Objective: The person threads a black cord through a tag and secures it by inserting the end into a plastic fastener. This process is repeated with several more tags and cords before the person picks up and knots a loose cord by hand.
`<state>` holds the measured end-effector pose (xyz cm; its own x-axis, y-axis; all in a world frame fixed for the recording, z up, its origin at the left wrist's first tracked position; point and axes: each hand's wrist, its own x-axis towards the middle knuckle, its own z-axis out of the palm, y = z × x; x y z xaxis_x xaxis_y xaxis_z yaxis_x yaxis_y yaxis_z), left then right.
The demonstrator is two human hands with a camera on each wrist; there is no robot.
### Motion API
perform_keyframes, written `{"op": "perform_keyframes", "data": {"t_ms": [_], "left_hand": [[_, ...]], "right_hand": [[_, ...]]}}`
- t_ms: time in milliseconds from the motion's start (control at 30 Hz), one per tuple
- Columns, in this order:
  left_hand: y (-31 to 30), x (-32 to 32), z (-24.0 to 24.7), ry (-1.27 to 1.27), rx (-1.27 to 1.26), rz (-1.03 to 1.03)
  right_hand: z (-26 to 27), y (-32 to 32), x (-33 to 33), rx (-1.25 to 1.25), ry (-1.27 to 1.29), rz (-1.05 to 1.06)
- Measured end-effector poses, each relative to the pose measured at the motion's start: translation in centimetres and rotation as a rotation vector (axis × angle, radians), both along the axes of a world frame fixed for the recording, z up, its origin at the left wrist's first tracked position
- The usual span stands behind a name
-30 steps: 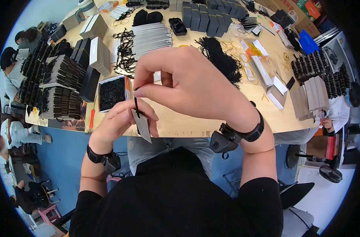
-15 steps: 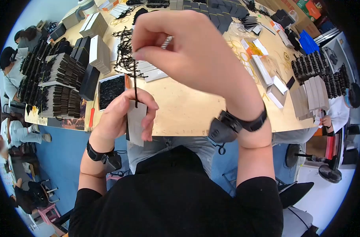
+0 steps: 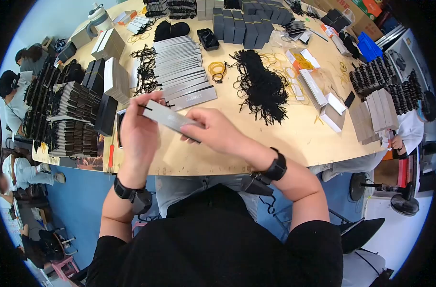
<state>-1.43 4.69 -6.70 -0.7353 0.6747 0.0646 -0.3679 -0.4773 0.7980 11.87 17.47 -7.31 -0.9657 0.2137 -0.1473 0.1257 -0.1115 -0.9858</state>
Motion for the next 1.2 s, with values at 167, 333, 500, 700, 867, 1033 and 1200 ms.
{"op": "perform_keyframes", "data": {"t_ms": [167,333,500,700,867,1033,1200], "left_hand": [[-1.8,-6.0,0.3,0.271,-0.347,0.029],[-0.3,-9.4,-0.4,0.968,-0.953,0.018],[-0.8,-8.0,-0.2,1.287,-0.95,0.349],[-6.3,-5.9,-0.4,1.446,-1.137,0.141],[-6.7,-6.0,-1.9,1.445,-1.056,0.142],[-7.1,-5.7,-1.9,1.428,-1.069,0.188],[-7.3,-5.9,-2.3,1.453,-1.052,0.184]], "right_hand": [[1.3,5.9,-0.1,0.536,-0.049,-0.026],[0.3,7.4,-4.0,1.055,0.006,0.102],[-1.9,7.5,-5.3,1.316,0.244,-0.154],[0.9,10.9,2.3,1.128,-0.207,-0.612],[-1.8,15.2,5.4,0.934,-0.295,-0.516],[-0.7,16.6,6.1,0.781,-0.183,-0.637],[2.5,18.7,6.6,0.861,-0.083,-0.77]]}}
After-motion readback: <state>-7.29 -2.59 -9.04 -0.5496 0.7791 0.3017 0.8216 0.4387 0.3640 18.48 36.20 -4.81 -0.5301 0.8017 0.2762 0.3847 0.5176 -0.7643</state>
